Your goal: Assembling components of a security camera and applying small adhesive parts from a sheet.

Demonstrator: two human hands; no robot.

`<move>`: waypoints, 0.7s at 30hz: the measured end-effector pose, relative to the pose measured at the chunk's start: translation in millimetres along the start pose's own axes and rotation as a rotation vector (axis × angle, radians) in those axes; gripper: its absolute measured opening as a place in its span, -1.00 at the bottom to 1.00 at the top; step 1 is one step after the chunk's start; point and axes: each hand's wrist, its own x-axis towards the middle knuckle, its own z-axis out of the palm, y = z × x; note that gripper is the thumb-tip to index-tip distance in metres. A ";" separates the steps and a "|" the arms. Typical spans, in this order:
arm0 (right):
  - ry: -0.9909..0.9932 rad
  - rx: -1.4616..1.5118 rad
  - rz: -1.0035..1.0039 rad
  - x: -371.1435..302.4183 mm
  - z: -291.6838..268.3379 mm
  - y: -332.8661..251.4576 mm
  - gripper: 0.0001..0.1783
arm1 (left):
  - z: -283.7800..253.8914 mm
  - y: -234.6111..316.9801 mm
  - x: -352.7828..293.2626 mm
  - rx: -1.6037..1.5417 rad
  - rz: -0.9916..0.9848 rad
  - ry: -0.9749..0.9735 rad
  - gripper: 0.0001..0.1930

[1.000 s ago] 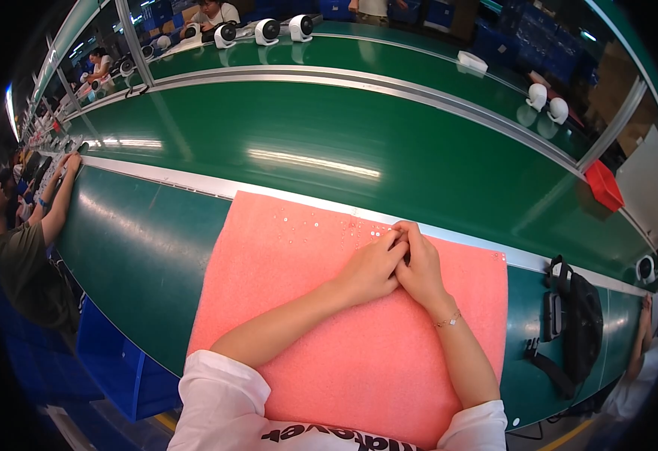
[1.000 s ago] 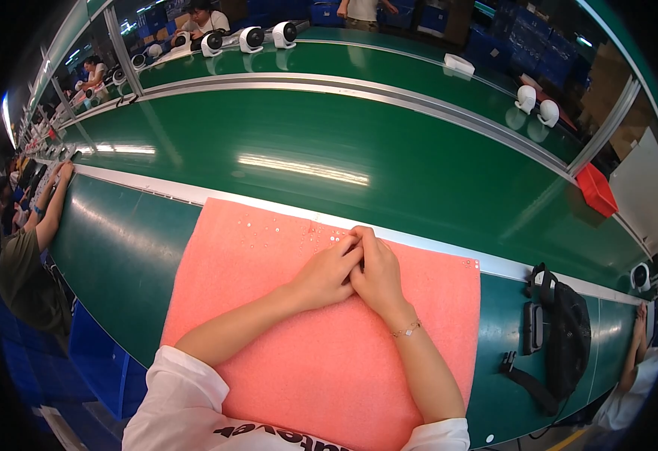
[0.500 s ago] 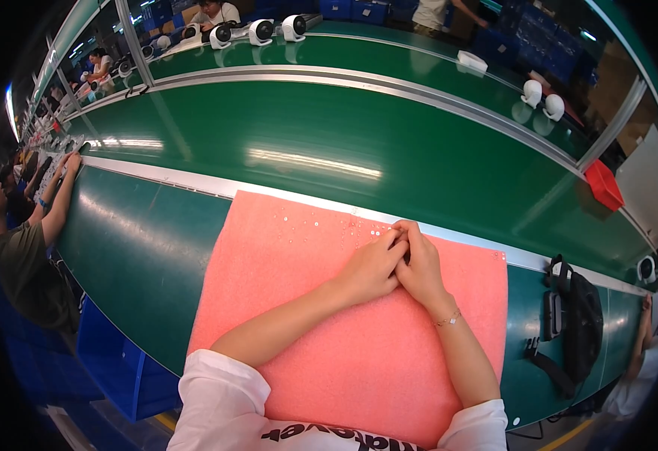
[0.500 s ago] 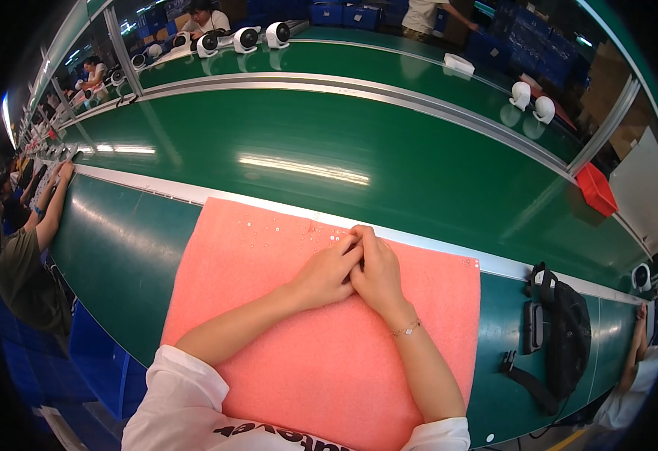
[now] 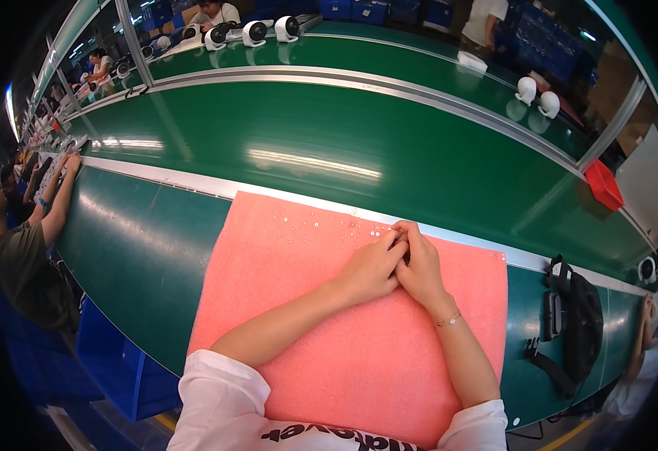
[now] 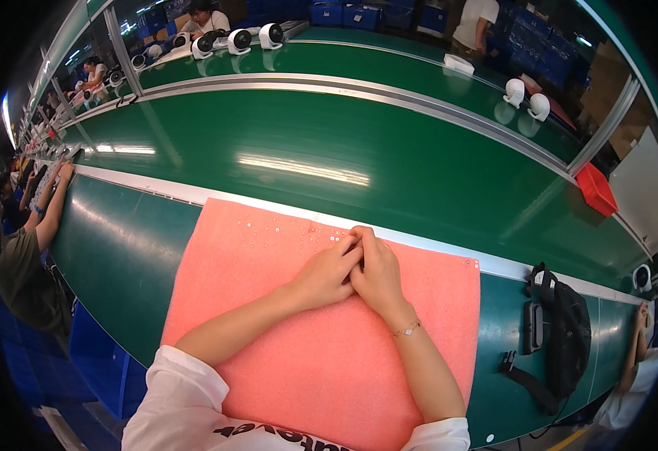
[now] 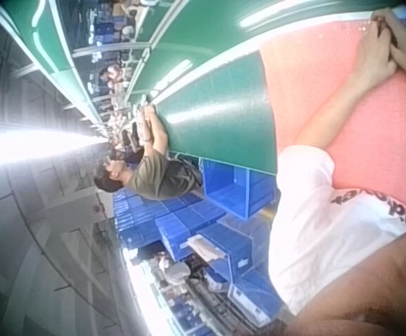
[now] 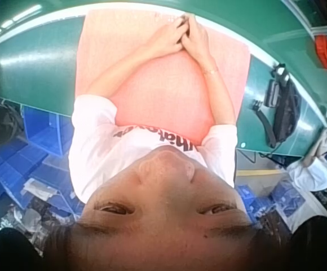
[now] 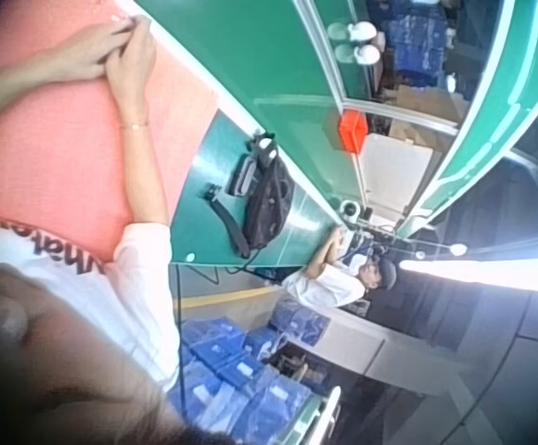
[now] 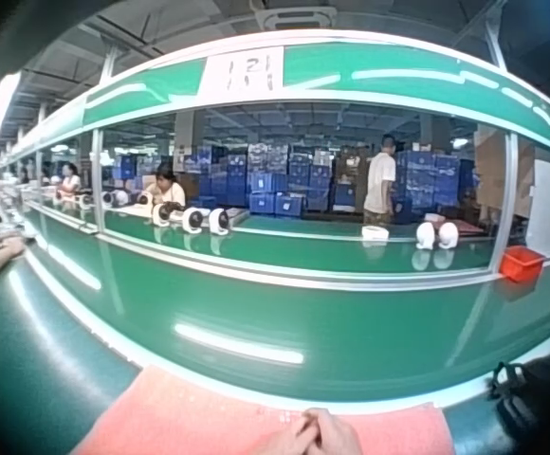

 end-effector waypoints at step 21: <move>-0.006 -0.014 0.004 -0.5 -0.1 0.7 -0.56 | -0.5 1.2 0.0 -0.010 0.007 0.010 -0.57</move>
